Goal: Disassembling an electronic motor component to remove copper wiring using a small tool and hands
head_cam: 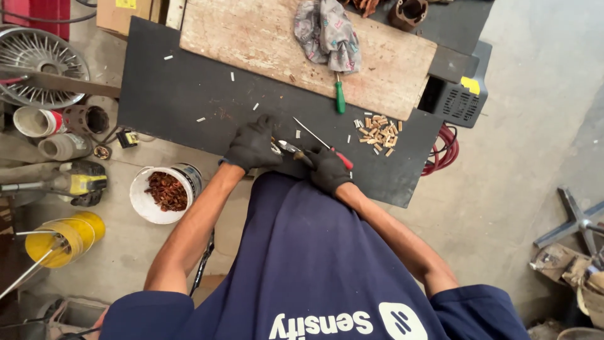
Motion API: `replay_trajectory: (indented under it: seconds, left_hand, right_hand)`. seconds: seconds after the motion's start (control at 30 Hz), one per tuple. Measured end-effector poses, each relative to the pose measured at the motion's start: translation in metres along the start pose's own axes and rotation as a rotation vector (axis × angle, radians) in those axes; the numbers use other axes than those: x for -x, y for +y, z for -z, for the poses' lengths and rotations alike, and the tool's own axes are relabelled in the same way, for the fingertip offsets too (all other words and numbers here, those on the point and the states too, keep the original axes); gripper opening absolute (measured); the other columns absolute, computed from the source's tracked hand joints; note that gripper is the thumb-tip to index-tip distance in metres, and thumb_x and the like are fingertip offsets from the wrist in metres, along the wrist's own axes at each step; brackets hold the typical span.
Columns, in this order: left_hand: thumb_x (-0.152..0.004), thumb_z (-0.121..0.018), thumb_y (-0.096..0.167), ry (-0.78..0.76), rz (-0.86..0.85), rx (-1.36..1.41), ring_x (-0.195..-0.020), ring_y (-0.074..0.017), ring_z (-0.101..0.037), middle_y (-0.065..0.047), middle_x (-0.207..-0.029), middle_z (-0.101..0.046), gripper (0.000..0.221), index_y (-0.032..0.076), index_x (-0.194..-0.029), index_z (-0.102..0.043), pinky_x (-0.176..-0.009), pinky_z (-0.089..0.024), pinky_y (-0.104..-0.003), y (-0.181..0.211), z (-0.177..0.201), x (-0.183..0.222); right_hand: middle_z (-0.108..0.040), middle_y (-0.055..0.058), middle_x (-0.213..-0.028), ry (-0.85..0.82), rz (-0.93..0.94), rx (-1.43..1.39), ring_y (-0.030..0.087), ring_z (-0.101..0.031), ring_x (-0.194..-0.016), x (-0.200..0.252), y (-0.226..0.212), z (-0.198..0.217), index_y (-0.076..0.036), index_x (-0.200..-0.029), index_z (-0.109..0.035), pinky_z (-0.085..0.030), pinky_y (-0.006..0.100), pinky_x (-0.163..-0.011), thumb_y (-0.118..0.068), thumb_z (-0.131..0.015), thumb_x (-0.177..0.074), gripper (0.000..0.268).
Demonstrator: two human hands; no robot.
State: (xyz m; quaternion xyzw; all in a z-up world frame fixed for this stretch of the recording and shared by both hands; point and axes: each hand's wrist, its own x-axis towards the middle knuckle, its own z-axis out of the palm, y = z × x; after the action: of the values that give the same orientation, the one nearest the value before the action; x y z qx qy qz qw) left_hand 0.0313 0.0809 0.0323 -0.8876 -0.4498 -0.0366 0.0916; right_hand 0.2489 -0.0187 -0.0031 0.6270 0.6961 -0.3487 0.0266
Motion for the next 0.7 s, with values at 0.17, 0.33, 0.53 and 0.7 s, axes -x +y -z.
replay_trajectory:
  seconds: [0.17,0.33,0.53,0.7]
  left_hand:
    - [-0.078,-0.063,0.062,-0.08,0.051,0.176,-0.071,-0.0239,-0.066,-0.007,-0.113,-0.066,0.077,0.015,-0.138,-0.055,-0.055,-0.058,-0.036,-0.007,0.028,-0.001]
    - [-0.066,-0.059,0.073,-0.089,-0.017,0.162,-0.071,-0.0257,-0.063,-0.012,-0.12,-0.06,0.106,0.008,-0.148,-0.047,-0.056,-0.054,-0.037,-0.008,0.001,0.01]
    - [-0.057,-0.056,0.088,-0.107,-0.009,0.17,-0.072,-0.0275,-0.063,-0.012,-0.113,-0.06,0.12,0.008,-0.146,-0.048,-0.057,-0.056,-0.038,-0.013,-0.021,0.013]
    - [-0.065,-0.039,0.094,-0.014,-0.067,-0.011,-0.057,-0.0254,-0.048,-0.004,-0.078,-0.045,0.113,0.011,-0.141,-0.054,-0.046,-0.042,-0.037,-0.008,-0.012,0.005]
  right_hand:
    - [-0.071,0.019,-0.113,0.283,0.171,-0.014,0.042,-0.071,-0.101,-0.002,0.002,-0.007,-0.012,-0.11,-0.076,-0.061,0.05,-0.079,-0.031,-0.065,-0.086,0.033]
    - [-0.071,0.01,-0.105,0.32,0.238,0.082,0.033,-0.072,-0.094,-0.014,0.017,-0.025,-0.022,-0.106,-0.075,-0.059,0.042,-0.075,-0.043,-0.064,-0.086,0.031]
    - [-0.068,0.02,-0.116,0.13,0.18,-0.024,0.041,-0.07,-0.104,-0.02,0.011,-0.021,-0.022,-0.131,-0.069,-0.058,0.049,-0.081,-0.038,-0.062,-0.091,0.044]
    - [-0.069,0.023,-0.122,0.085,0.156,-0.136,0.044,-0.069,-0.109,-0.007,0.0,-0.008,-0.012,-0.128,-0.069,-0.058,0.053,-0.083,-0.03,-0.058,-0.095,0.039]
